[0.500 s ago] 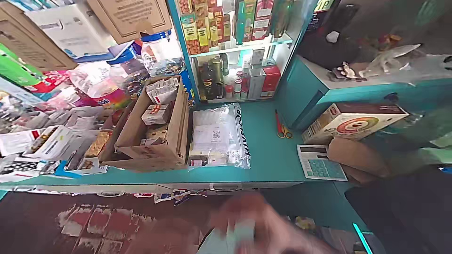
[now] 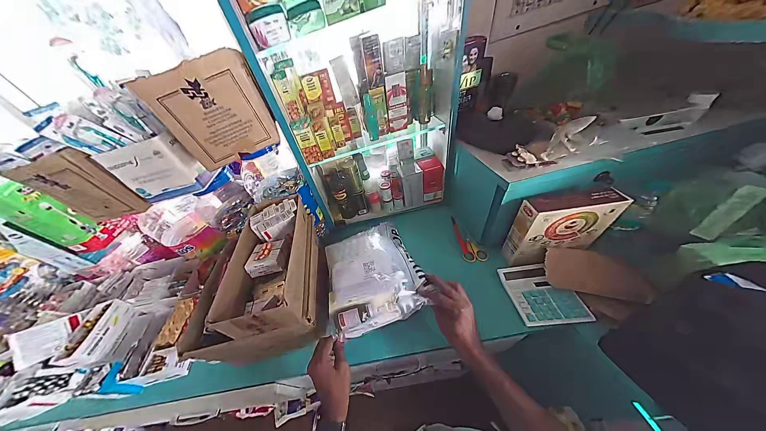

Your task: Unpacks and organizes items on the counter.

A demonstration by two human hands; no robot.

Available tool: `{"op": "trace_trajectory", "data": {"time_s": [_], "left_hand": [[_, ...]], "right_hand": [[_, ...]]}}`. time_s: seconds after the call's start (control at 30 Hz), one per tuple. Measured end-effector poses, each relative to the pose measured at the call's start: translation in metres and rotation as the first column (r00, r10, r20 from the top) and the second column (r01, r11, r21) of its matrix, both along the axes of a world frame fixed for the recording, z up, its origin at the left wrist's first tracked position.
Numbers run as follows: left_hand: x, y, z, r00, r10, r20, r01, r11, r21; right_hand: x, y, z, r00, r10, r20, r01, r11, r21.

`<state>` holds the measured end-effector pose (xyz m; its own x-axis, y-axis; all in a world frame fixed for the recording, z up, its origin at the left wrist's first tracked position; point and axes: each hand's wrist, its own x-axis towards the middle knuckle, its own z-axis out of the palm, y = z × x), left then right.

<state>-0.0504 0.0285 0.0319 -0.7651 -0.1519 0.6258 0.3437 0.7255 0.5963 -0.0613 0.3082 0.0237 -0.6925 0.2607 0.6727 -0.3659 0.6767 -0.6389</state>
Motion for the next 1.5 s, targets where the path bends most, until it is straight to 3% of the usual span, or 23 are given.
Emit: {"op": "trace_trajectory", "data": {"time_s": [0.1, 0.23, 0.33, 0.43, 0.53, 0.63, 0.7, 0.77, 0.8, 0.83, 0.87, 0.9, 0.93, 1.0, 1.07, 1.17, 1.27, 1.37, 1.43, 1.5], "left_hand": [[0.001, 0.025, 0.067, 0.967, -0.051, -0.248, 0.062, 0.997, 0.038], [-0.030, 0.046, 0.131, 0.944, -0.053, -0.327, 0.100, 0.987, 0.129], [-0.048, 0.048, 0.151, 0.960, -0.012, -0.279, 0.049, 0.991, 0.128], [-0.045, 0.050, 0.162, 0.970, 0.024, -0.241, -0.026, 1.000, -0.004], [-0.038, 0.061, 0.180, 0.975, -0.161, -0.151, 0.109, 0.946, -0.306], [-0.044, 0.086, 0.182, 0.958, -0.280, 0.060, 0.278, 0.858, -0.432], [-0.052, 0.089, 0.186, 0.942, -0.310, 0.130, 0.335, 0.834, -0.439], [-0.057, 0.085, 0.186, 0.927, -0.349, 0.138, 0.375, 0.838, -0.397], [-0.059, 0.082, 0.184, 0.925, -0.355, 0.132, 0.378, 0.843, -0.382], [-0.060, 0.080, 0.182, 0.925, -0.357, 0.130, 0.380, 0.851, -0.364], [-0.061, 0.079, 0.181, 0.924, -0.356, 0.137, 0.382, 0.856, -0.350], [-0.062, 0.079, 0.182, 0.922, -0.357, 0.149, 0.387, 0.856, -0.342], [-0.062, 0.080, 0.183, 0.920, -0.359, 0.160, 0.393, 0.855, -0.338], [-0.063, 0.086, 0.187, 0.905, -0.390, 0.167, 0.424, 0.849, -0.317], [-0.063, 0.094, 0.194, 0.886, -0.431, 0.172, 0.463, 0.839, -0.285], [-0.059, 0.109, 0.202, 0.902, -0.378, 0.207, 0.428, 0.840, -0.334], [-0.053, 0.124, 0.213, 0.909, -0.338, 0.246, 0.414, 0.807, -0.422], [-0.053, 0.127, 0.205, 0.944, -0.329, 0.021, 0.302, 0.839, -0.452], [-0.058, 0.121, 0.203, 0.951, -0.300, -0.077, 0.238, 0.865, -0.441], [-0.065, 0.113, 0.207, 0.957, -0.261, -0.124, 0.186, 0.885, -0.426]], "right_hand": [[-0.013, 0.025, 0.070, 0.983, 0.044, -0.177, -0.047, 0.999, -0.016], [-0.037, 0.032, 0.135, 0.973, 0.069, -0.222, -0.086, 0.994, -0.067], [-0.041, 0.027, 0.149, 0.979, 0.043, -0.201, -0.078, 0.982, -0.172], [-0.035, 0.016, 0.147, 0.989, 0.020, -0.143, -0.058, 0.963, -0.265], [-0.037, 0.005, 0.145, 0.988, 0.016, -0.156, -0.066, 0.945, -0.321], [-0.033, 0.000, 0.141, 0.983, 0.044, -0.179, -0.108, 0.925, -0.364], [-0.032, 0.005, 0.141, 0.950, 0.198, -0.242, -0.286, 0.862, -0.417], [-0.029, 0.030, 0.142, 0.813, 0.494, -0.308, -0.582, 0.664, -0.470], [-0.028, 0.049, 0.140, 0.762, 0.582, -0.283, -0.636, 0.589, -0.499], [-0.028, 0.070, 0.134, 0.789, 0.581, -0.201, -0.584, 0.607, -0.540], [-0.030, 0.091, 0.129, 0.870, 0.490, -0.050, -0.434, 0.715, -0.548], [-0.036, 0.109, 0.122, 0.938, 0.287, 0.196, -0.173, 0.875, -0.453], [-0.045, 0.122, 0.113, 0.888, 0.044, 0.458, 0.073, 0.969, -0.235], [-0.059, 0.125, 0.096, 0.599, -0.275, 0.752, 0.254, 0.956, 0.147], [-0.068, 0.117, 0.079, 0.462, -0.393, 0.795, 0.236, 0.919, 0.318], [-0.070, 0.106, 0.070, 0.427, -0.466, 0.775, 0.182, 0.884, 0.431], [-0.076, 0.107, 0.072, 0.397, -0.469, 0.789, 0.189, 0.883, 0.430], [-0.074, 0.121, 0.076, 0.393, -0.412, 0.822, 0.237, 0.909, 0.342], [-0.058, 0.132, 0.074, 0.478, -0.328, 0.815, 0.305, 0.932, 0.195], [-0.036, 0.139, 0.069, 0.649, -0.222, 0.728, 0.350, 0.936, -0.027]]}}
